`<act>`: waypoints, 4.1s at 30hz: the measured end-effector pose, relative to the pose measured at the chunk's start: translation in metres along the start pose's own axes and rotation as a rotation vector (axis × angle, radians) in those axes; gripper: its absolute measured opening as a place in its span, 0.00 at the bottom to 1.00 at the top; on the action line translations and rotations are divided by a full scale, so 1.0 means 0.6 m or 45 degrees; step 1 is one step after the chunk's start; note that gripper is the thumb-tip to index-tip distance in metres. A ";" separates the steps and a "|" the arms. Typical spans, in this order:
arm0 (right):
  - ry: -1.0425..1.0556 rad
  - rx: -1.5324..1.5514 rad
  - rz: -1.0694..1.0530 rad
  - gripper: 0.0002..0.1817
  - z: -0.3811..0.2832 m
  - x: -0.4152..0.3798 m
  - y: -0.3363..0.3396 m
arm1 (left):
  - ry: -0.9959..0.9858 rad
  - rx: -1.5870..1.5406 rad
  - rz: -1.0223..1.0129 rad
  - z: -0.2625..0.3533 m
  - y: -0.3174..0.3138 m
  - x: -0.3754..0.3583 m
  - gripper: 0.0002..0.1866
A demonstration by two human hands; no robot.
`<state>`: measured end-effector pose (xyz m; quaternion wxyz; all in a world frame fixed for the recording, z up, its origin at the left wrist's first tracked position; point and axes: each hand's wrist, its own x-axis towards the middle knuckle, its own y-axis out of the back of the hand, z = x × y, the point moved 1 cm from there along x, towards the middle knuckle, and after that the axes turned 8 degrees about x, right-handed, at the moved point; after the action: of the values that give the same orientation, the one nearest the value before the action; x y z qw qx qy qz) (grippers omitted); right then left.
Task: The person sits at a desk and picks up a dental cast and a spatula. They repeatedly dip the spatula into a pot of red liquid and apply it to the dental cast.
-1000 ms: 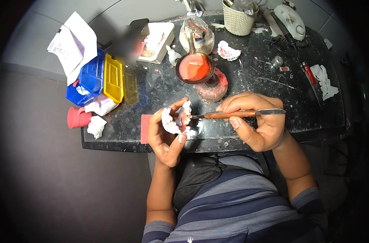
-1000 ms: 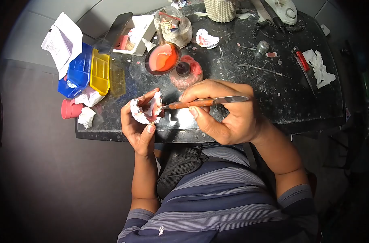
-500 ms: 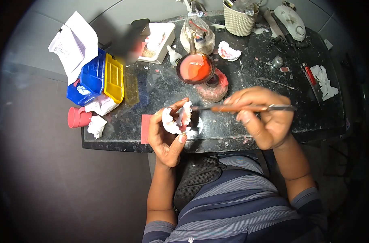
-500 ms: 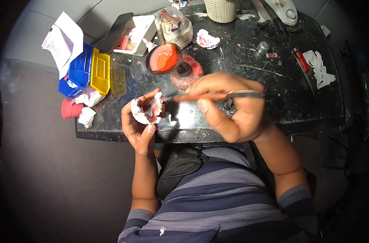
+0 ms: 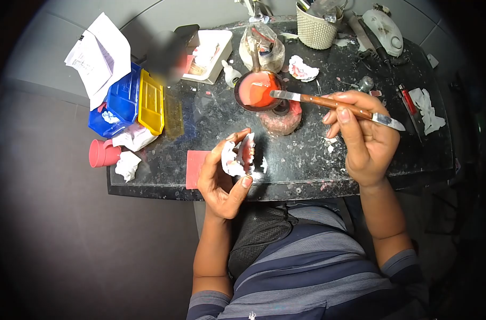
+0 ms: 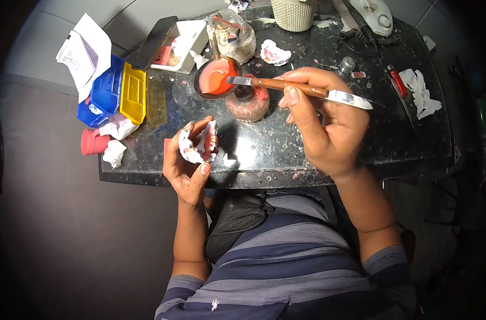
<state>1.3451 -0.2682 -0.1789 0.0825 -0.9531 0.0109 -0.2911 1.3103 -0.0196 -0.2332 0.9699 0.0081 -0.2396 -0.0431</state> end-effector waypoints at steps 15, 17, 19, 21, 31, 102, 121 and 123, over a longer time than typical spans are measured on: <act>0.065 -0.116 -0.332 0.08 -0.007 -0.010 -0.010 | 0.012 0.036 0.017 -0.001 -0.003 0.003 0.38; 0.136 -0.185 -0.440 0.10 -0.006 -0.012 -0.015 | 0.030 0.006 0.039 0.002 -0.007 0.004 0.41; 0.113 -0.218 -0.503 0.08 -0.012 -0.012 -0.019 | 0.036 0.003 0.032 0.003 -0.006 0.005 0.42; 0.144 -0.224 -0.511 0.09 -0.009 -0.012 -0.020 | 0.005 0.031 0.030 0.004 -0.007 0.006 0.43; 0.157 -0.242 -0.499 0.09 -0.010 -0.013 -0.026 | 0.001 0.054 0.022 0.002 -0.005 0.006 0.43; 0.346 -0.197 -0.145 0.11 -0.004 0.010 0.021 | -0.118 0.005 -0.060 0.001 0.003 0.001 0.41; 0.227 -0.193 -0.170 0.13 0.011 0.010 0.008 | -0.133 -0.052 -0.028 0.004 0.003 -0.001 0.41; 0.221 -0.180 -0.184 0.13 0.010 0.011 0.007 | -0.135 -0.039 -0.027 0.003 0.003 0.000 0.40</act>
<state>1.3541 -0.2721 -0.1810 -0.0073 -0.9261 -0.0303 -0.3760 1.3096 -0.0177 -0.2312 0.9553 -0.0067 -0.2901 -0.0575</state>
